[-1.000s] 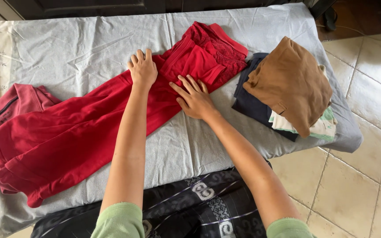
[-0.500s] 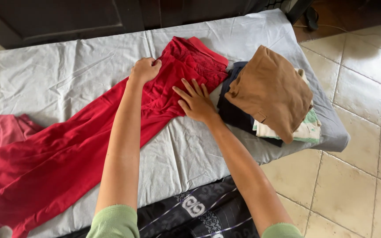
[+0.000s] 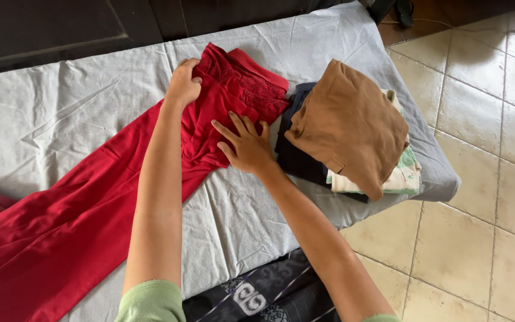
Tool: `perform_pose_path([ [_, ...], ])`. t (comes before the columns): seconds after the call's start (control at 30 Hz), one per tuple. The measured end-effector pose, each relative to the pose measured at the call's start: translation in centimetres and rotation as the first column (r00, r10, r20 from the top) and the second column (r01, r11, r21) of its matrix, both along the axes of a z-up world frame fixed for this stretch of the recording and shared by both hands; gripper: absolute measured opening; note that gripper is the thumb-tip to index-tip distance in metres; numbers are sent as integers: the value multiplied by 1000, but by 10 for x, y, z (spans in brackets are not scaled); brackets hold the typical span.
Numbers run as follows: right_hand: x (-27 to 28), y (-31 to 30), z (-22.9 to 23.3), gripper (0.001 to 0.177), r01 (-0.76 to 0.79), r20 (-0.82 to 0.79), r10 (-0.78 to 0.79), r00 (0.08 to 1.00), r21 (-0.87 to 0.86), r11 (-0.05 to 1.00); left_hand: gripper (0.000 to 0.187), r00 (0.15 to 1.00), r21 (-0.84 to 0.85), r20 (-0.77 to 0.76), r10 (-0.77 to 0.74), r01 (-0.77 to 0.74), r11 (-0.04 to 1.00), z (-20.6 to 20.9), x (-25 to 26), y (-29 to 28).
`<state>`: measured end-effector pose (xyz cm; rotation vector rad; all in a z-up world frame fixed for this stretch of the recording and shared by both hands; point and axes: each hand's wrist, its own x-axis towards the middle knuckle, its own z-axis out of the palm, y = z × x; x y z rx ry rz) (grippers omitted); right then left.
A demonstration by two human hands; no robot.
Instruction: The person folds a red long-sleeved shirt on a table, smoothing and aligning it before folding it into a compact rectangle. Other folded shirts are visible nearby.
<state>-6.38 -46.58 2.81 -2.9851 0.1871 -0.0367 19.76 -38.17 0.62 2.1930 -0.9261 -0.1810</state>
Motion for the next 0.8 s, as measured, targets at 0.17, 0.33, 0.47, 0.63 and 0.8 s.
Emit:
perform_pose_path([
  [0.17, 1, -1, -1, 55, 0, 3, 0, 1000, 57, 998, 56, 994, 188, -90, 65, -47, 981, 4, -9, -7],
  [0.33, 4, -9, -5, 56, 78, 110, -83, 990, 49, 996, 72, 944, 139, -320, 83, -39, 989, 73, -39, -21],
  [0.47, 4, -15, -12, 58, 136, 185, -140, 973, 35, 990, 52, 984, 109, -177, 15, 5, 994, 57, -27, -34],
  [0.63, 3, -17, -11, 60, 186, 222, -176, 959, -25, 982, 63, 986, -231, -133, -96, 64, 971, 44, -19, -36],
  [0.8, 7, -17, -11, 64, 265, 68, -269, 961, 53, 963, 44, 956, 163, 285, -66, 20, 986, -14, -2, -49],
])
